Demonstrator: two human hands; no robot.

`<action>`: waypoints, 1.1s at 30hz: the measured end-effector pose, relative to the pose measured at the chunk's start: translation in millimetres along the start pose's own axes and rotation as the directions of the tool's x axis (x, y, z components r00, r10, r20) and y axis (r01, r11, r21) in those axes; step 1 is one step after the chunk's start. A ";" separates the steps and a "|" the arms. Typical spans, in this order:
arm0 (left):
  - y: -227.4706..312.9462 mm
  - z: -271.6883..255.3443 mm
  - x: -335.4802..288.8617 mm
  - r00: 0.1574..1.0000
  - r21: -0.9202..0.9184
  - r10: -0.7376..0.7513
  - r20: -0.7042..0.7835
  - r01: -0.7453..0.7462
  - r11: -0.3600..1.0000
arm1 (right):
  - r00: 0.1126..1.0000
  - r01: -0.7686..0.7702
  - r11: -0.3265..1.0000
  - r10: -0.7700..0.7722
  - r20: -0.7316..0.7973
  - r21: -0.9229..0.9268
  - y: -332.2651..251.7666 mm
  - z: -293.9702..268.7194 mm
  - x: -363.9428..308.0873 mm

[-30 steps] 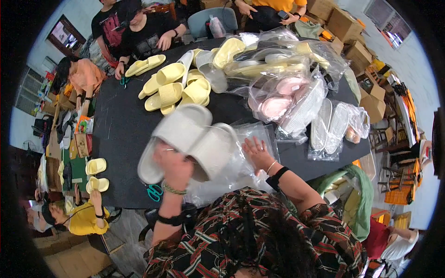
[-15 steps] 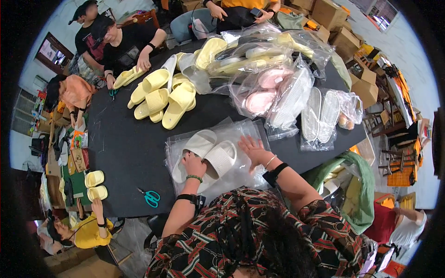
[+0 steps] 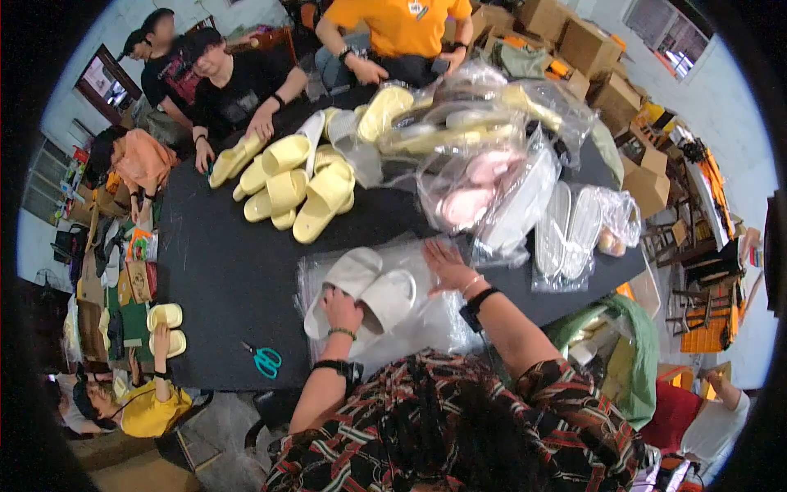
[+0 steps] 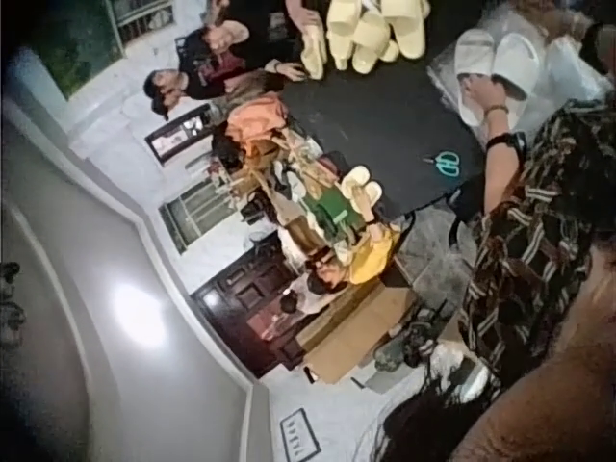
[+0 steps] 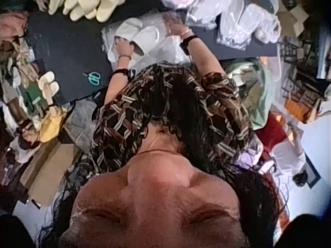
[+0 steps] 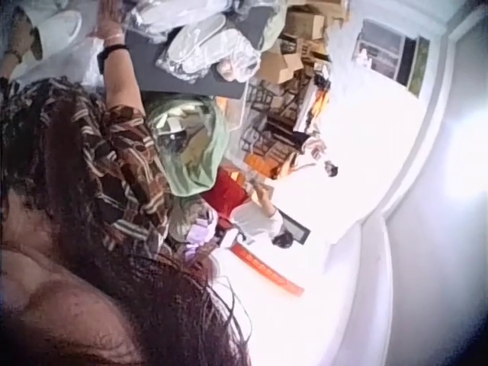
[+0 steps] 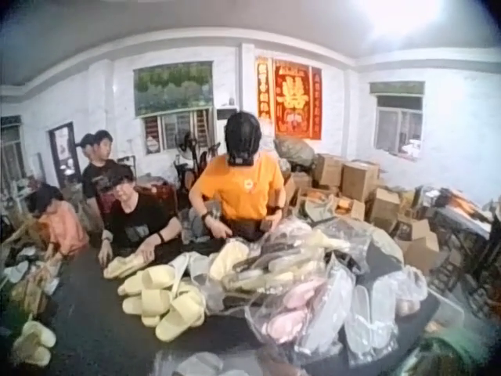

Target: The recorder is placing pairs of slippers into individual plastic bags.

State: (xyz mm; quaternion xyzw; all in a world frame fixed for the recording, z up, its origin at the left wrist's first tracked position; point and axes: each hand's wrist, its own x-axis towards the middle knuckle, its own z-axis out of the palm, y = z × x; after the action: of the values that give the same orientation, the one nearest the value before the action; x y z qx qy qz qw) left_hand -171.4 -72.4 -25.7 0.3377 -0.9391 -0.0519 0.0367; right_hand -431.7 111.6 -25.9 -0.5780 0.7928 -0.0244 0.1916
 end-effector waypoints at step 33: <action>65.2 -3.4 -2.7 0.957 -0.086 0.156 0.246 -0.138 0.987 | 0.980 0.021 1.000 -0.018 0.198 -0.016 -42.6 49.4 -70.8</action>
State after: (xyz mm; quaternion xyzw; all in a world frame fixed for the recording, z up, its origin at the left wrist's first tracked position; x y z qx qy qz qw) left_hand -210.1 -21.0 -14.5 0.2562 -0.9564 -0.1231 -0.0676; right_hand -358.3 172.1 -41.0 -0.5870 0.7643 0.0386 0.2642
